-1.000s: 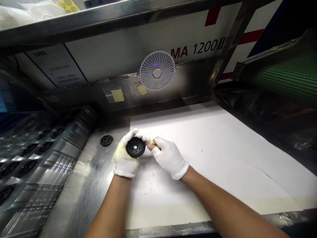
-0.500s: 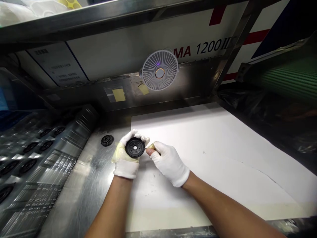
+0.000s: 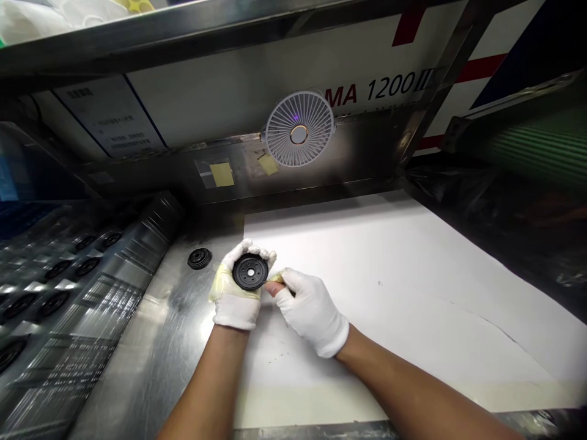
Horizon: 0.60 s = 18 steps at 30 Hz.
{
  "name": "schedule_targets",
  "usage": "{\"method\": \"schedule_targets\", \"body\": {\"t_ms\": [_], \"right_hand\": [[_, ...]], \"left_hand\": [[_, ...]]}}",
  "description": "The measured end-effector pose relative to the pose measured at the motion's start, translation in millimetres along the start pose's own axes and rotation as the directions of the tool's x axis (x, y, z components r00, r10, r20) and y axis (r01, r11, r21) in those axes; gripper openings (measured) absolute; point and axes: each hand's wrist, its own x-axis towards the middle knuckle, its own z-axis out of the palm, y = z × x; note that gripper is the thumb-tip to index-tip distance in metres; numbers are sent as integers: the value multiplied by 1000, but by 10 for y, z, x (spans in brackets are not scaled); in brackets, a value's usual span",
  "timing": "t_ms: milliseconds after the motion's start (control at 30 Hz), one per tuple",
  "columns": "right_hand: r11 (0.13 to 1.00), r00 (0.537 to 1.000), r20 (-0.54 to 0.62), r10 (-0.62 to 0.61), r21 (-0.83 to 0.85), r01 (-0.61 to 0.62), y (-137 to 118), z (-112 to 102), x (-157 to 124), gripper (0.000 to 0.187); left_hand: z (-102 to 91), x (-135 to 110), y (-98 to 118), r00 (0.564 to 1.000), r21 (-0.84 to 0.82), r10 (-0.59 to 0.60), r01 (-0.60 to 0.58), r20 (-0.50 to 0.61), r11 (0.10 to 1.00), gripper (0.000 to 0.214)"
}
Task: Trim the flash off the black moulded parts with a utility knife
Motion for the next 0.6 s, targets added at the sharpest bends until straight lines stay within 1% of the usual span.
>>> {"method": "schedule_targets", "body": {"t_ms": [133, 233, 333, 467, 600], "right_hand": [[997, 998, -40, 52, -54, -54, 32, -15, 28, 20], [994, 999, -38, 32, -106, -36, 36, 14, 19, 23], [992, 1000, -14, -9, -126, 7, 15, 50, -11, 25], [996, 999, 15, -30, -79, 31, -18, 57, -41, 28], [1000, 999, -36, 24, 9, -24, -10, 12, -13, 25]], "left_hand": [[11, -16, -7, 999, 19, 24, -23, -24, 1000, 4], [6, -7, -13, 999, 24, 40, -40, -17, 999, 4], [-2, 7, -14, 999, 9, 42, -42, -31, 999, 4], [-13, 18, -12, 998, -24, 27, -28, -50, 999, 3], [-40, 33, -6, 999, -23, 16, -17, -41, 1000, 4]]}}
